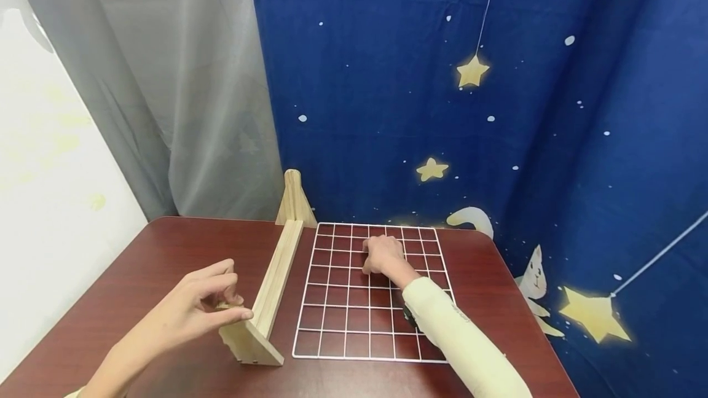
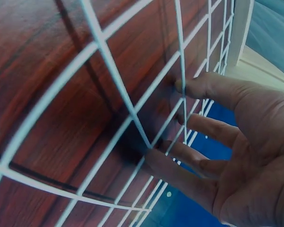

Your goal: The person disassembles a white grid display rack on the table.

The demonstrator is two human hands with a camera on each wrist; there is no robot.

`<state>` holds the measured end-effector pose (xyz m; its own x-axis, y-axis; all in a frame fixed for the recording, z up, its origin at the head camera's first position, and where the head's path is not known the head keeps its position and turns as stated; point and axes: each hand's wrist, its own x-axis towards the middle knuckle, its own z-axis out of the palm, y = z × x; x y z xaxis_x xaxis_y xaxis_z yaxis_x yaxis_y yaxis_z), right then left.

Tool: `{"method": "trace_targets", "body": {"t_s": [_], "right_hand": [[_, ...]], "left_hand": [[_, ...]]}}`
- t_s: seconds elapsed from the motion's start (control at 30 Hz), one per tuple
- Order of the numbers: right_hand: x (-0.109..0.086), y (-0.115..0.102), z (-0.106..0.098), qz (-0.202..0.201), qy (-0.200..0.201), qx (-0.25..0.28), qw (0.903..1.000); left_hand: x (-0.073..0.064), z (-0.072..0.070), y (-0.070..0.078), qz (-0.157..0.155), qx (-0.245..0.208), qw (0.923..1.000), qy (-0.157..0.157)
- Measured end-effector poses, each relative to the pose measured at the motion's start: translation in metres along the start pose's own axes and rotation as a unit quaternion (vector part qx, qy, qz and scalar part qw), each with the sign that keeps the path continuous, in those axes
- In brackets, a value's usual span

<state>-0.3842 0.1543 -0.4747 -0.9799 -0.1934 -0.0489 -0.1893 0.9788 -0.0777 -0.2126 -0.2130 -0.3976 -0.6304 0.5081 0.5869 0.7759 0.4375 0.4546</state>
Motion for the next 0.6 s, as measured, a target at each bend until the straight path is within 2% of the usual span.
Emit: {"method": "trace_targets", "body": {"t_s": [0.07, 0.27, 0.6], "right_hand": [[0.0018, 0.0021, -0.0003, -0.005, -0.005, -0.005, 1.0], [0.0021, 0.003, -0.0007, -0.012, -0.028, -0.009, 0.9995], [0.0021, 0.0009, -0.0019, -0.013, -0.015, -0.005, 0.9998]], "left_hand": [[0.0021, 0.0011, -0.0001, 0.017, -0.006, 0.9998, 0.007], [0.0043, 0.0028, 0.0028, 0.02, -0.005, 0.9998, 0.004], [0.0011, 0.0021, 0.0056, -0.015, -0.01, 0.9998, -0.011]]}}
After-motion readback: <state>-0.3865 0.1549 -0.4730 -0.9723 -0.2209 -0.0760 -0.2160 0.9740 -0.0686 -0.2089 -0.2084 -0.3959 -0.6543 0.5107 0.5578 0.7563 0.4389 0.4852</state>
